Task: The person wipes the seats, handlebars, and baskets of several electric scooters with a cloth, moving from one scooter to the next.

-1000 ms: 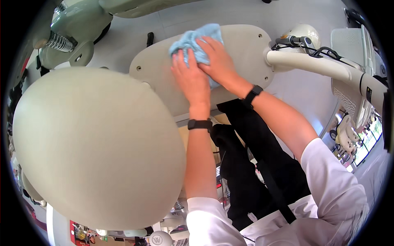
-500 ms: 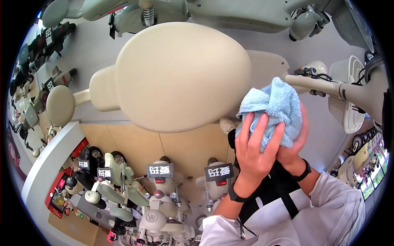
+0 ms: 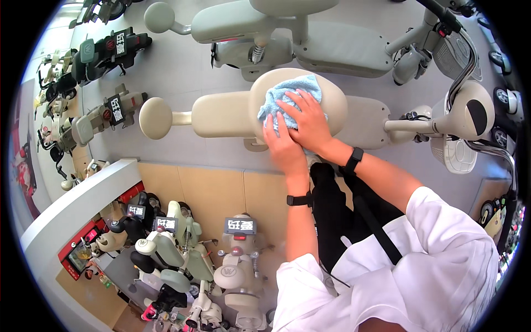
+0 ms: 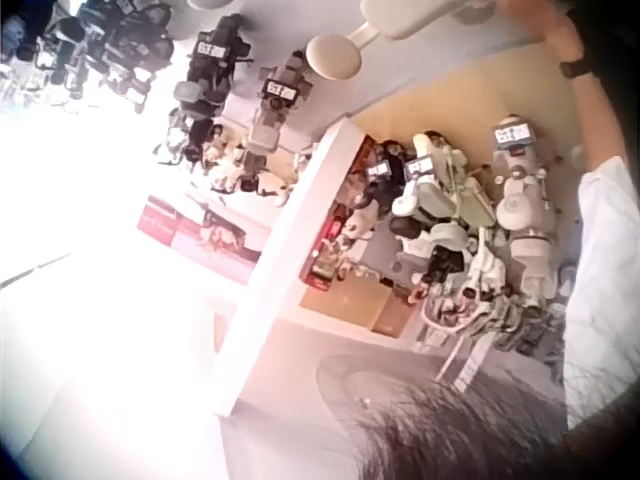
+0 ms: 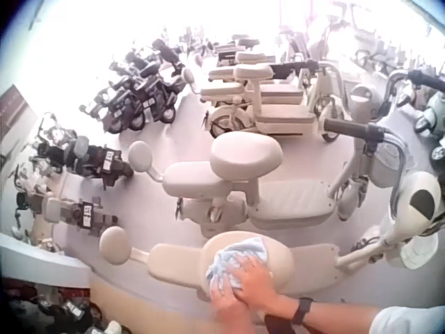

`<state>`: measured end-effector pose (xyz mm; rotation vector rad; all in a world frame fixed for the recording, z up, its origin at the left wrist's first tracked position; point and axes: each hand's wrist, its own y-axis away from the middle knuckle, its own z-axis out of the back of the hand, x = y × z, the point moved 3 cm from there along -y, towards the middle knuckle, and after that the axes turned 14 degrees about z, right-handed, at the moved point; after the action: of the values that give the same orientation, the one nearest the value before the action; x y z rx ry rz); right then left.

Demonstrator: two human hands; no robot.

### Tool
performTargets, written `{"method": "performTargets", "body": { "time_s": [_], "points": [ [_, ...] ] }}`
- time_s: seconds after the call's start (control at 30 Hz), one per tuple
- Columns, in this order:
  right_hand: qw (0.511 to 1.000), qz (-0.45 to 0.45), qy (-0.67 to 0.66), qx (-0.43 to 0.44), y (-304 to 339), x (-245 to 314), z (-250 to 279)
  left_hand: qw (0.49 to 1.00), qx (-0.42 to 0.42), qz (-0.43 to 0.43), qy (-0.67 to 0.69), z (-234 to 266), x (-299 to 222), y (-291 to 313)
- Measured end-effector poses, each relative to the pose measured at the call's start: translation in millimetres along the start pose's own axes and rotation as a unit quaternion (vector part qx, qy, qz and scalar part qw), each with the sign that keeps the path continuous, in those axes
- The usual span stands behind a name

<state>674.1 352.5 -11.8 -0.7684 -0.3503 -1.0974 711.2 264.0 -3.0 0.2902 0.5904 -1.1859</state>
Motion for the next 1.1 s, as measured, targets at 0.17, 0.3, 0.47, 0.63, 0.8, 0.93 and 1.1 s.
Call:
{"method": "performTargets", "body": {
  "time_s": [0.17,0.3,0.47,0.63,0.8,0.93,1.1],
  "points": [
    [1.0,-0.012,0.0,0.01,-14.9,-5.3,-9.7,0.999,0.04,0.013,-0.002,1.1,-0.7,-25.2],
    [0.996,-0.089,-0.004,0.01,-33.7,-10.1,-21.9,0.997,0.073,-0.04,0.009,-4.2,1.1,-67.6],
    [0.99,-0.133,0.023,-0.043,-56.5,-23.1,-23.7,0.983,0.143,-0.113,0.011,-16.3,-1.6,-103.5],
    [0.98,-0.19,0.031,-0.041,-28.5,-31.3,-3.0,0.971,0.158,-0.174,0.041,-31.2,-16.0,-87.8],
    [0.977,-0.203,0.068,-0.001,23.2,-13.0,33.9,0.947,0.234,-0.196,0.102,-16.8,-21.3,-36.4],
    [0.97,-0.213,0.112,0.025,42.7,12.8,46.0,0.926,0.285,-0.217,0.116,6.1,-10.4,-24.2],
    [0.988,-0.122,0.075,0.055,-16.0,28.3,4.8,0.954,0.273,-0.114,0.049,20.7,19.4,-51.3]
  ]
}}
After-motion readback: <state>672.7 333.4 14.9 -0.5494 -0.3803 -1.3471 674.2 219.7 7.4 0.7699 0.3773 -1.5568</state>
